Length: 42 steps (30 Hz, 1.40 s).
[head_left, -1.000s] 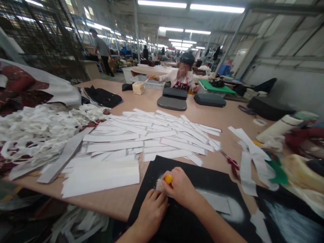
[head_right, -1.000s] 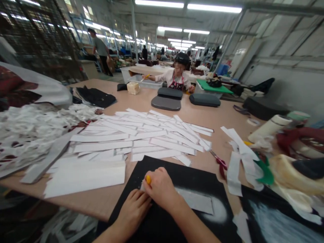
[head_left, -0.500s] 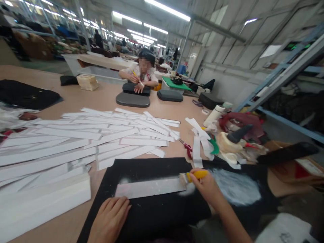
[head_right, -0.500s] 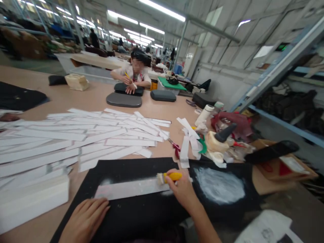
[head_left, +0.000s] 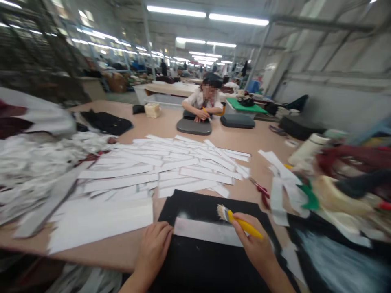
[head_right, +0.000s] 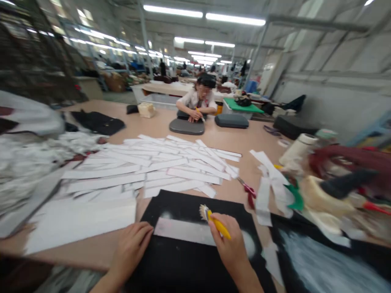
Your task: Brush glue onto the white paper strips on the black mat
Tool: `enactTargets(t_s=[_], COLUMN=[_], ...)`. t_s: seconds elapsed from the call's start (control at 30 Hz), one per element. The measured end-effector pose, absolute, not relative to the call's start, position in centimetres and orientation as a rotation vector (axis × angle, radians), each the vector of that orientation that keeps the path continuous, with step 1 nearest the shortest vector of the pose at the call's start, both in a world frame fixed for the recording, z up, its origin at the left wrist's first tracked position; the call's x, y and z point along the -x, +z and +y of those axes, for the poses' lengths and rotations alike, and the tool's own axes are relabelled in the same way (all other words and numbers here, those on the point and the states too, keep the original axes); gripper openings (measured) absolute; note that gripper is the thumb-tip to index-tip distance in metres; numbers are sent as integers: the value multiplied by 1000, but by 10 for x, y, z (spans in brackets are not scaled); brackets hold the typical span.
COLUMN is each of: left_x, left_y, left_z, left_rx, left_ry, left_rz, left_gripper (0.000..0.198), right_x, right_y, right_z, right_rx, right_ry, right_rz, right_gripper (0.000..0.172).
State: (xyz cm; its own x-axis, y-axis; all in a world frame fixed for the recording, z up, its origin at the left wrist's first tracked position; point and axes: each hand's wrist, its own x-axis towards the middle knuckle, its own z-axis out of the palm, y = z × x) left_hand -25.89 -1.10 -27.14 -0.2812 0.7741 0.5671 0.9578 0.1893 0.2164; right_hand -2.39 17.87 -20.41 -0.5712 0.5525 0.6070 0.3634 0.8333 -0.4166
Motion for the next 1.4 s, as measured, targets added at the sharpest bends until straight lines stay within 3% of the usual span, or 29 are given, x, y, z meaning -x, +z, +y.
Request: enactTargets(t_s=[0.2,0.43,0.87,1.4], left_x=[297,298,308,317], left_y=[-267,-261,-265,-281], left_z=[-33,-30,-37,-38], left_rx=[1105,1203,1221,1265], left_ry=[-364,-169,-322,-406], left_rz=[-2623,-2687,-2741,-2615], left_gripper=[12,19,9,20], right_x=[103,154,199,220], right_y=[-225,-226,-252,-261], right_z=[147,121,91,70], right_rx=[223,86,180,136], right_ry=[538,693,653,477], right_rz=[-2288,-2363,-2610,-2618], right_gripper=[24,31,33,33])
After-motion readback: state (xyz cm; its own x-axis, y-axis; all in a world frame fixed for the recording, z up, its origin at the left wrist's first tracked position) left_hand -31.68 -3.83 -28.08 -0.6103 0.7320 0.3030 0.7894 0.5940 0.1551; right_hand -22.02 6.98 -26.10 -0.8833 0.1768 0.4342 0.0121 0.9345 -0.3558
